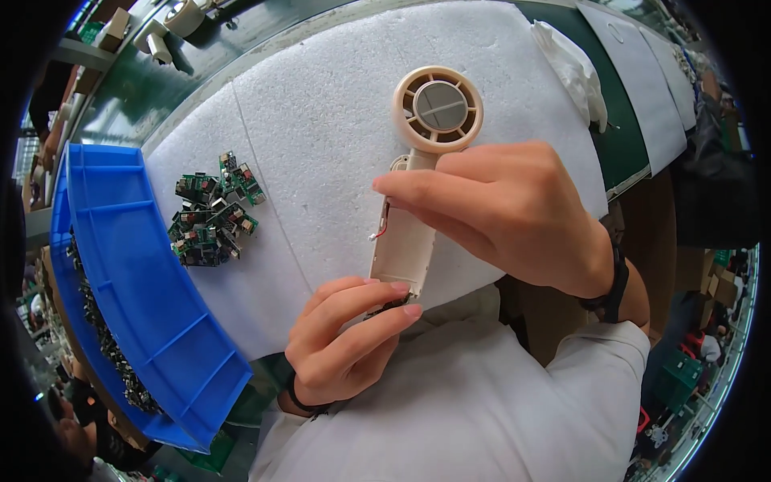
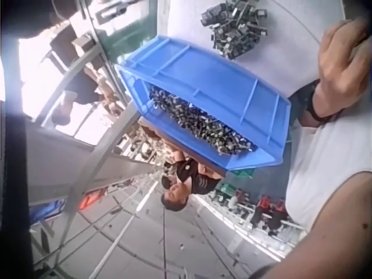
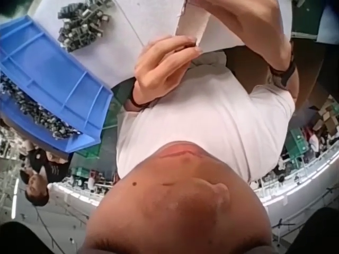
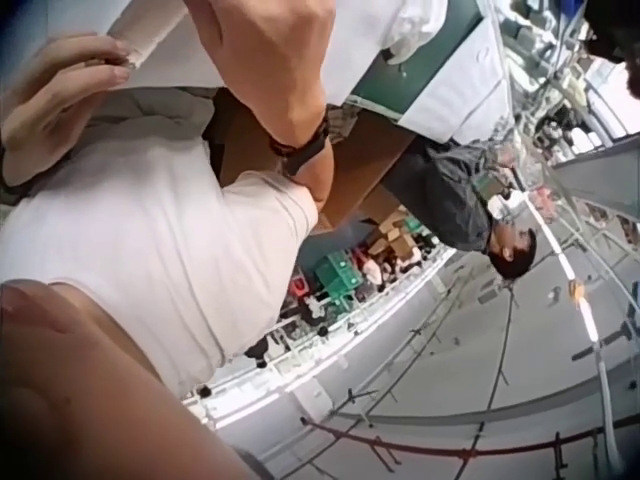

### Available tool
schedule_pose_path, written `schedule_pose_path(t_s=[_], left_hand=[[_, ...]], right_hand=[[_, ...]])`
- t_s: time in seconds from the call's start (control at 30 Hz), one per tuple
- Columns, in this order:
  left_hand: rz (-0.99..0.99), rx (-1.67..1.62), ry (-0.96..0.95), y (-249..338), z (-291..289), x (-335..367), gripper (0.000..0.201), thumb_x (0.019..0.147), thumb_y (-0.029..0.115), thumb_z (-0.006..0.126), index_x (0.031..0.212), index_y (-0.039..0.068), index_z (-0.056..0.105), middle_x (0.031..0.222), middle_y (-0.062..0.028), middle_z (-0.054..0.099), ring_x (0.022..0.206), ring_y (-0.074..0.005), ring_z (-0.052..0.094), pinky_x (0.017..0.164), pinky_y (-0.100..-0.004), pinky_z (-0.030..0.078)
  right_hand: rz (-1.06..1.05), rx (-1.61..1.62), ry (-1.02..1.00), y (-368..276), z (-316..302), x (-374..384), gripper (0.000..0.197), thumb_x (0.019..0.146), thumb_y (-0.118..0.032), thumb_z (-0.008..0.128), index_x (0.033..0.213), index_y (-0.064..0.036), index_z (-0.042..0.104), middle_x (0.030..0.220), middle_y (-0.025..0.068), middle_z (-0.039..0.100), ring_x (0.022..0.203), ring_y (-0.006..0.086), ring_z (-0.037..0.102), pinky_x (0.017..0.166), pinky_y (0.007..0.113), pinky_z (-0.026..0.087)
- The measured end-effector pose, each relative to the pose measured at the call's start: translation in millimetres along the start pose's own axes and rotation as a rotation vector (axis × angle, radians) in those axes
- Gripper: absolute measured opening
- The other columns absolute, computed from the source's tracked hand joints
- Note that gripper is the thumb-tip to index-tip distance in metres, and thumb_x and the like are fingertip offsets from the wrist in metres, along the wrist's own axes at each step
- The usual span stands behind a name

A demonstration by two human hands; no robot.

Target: Assembling small handheld fans by fitting internal components and circuit boards into the housing.

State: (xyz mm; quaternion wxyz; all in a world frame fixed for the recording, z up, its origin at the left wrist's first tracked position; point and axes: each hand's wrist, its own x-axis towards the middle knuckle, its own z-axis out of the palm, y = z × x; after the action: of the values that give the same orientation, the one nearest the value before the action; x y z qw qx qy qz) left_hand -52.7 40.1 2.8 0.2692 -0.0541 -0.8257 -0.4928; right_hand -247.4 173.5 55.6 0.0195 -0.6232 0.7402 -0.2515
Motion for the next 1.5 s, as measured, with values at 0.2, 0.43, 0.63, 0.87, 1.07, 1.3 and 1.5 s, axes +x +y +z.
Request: schedule_pose_path(t_s=[0.2, 0.43, 0.63, 0.87, 1.07, 1.3, 1.5], left_hand=[[0.031, -0.066, -0.017, -1, -6, -1, 0.042, 0.066, -0.013, 0.078, 0.104, 0.004, 0.074, 0.107, -0.0143, 0.072, 0.092, -0.028, 0.068, 0.077, -0.0366, 0.057], [-0.06, -0.052, 0.203, -4, -19, 4, 0.041, 0.067, -0.016, 0.078, 0.105, 0.001, 0.073, 0.108, -0.0164, 0.073, 0.088, -0.0272, 0.069, 0.076, -0.0332, 0.055], [-0.341, -0.242, 0.332, -5, -7, 0, 0.039, 0.079, -0.02, 0.071, 0.116, -0.006, 0.066, 0.114, -0.023, 0.07, 0.104, -0.029, 0.07, 0.083, -0.0328, 0.058], [-0.407, -0.282, 0.33, -5, -9, 5, 0.035, 0.091, -0.014, 0.064, 0.125, -0.008, 0.059, 0.122, -0.0251, 0.067, 0.106, -0.0257, 0.07, 0.094, -0.0345, 0.057], [-0.453, -0.313, 0.348, -3, -6, 8, 0.041, 0.087, -0.019, 0.065, 0.126, -0.009, 0.061, 0.121, -0.023, 0.067, 0.111, -0.0274, 0.068, 0.095, -0.0345, 0.056], [-0.293, -0.187, 0.252, -7, -5, 11, 0.04, 0.082, -0.019, 0.069, 0.119, -0.004, 0.069, 0.117, -0.0197, 0.07, 0.106, -0.0257, 0.07, 0.091, -0.0326, 0.056], [-0.293, -0.195, 0.197, -8, -8, 8, 0.039, 0.08, -0.019, 0.071, 0.115, -0.001, 0.072, 0.114, -0.0204, 0.072, 0.105, -0.0259, 0.071, 0.089, -0.032, 0.056]], right_hand=[[0.104, 0.134, 0.05, -15, 18, -9, 0.027, 0.084, -0.006, 0.077, 0.111, -0.008, 0.075, 0.071, 0.006, 0.069, 0.056, 0.0195, 0.065, 0.051, 0.029, 0.048], [0.292, 0.162, 0.329, -27, 41, -8, 0.022, 0.079, -0.007, 0.082, 0.1, -0.008, 0.076, 0.067, 0.0029, 0.067, 0.05, 0.0142, 0.06, 0.046, 0.026, 0.045], [0.253, 0.166, 0.397, -25, 52, -10, 0.022, 0.078, -0.002, 0.08, 0.098, -0.0062, 0.077, 0.066, 0.002, 0.067, 0.047, 0.0083, 0.052, 0.045, 0.024, 0.039], [0.277, 0.168, 0.42, -26, 52, -9, 0.021, 0.076, 0.002, 0.076, 0.096, -0.0065, 0.076, 0.064, 0.0014, 0.065, 0.046, 0.009, 0.051, 0.044, 0.025, 0.039], [0.155, 0.206, 0.388, -25, 51, -14, 0.019, 0.072, 0.001, 0.075, 0.089, -0.0069, 0.074, 0.061, 0.0007, 0.062, 0.044, 0.0102, 0.05, 0.044, 0.025, 0.039], [0.134, 0.291, 0.352, -31, 52, -19, 0.015, 0.073, -0.005, 0.077, 0.086, -0.0106, 0.071, 0.062, 0.0, 0.061, 0.048, 0.016, 0.056, 0.045, 0.028, 0.044], [0.143, 0.318, 0.356, -30, 51, -19, 0.015, 0.073, -0.004, 0.077, 0.085, -0.0104, 0.071, 0.062, 0.0002, 0.061, 0.049, 0.016, 0.056, 0.045, 0.028, 0.044]])
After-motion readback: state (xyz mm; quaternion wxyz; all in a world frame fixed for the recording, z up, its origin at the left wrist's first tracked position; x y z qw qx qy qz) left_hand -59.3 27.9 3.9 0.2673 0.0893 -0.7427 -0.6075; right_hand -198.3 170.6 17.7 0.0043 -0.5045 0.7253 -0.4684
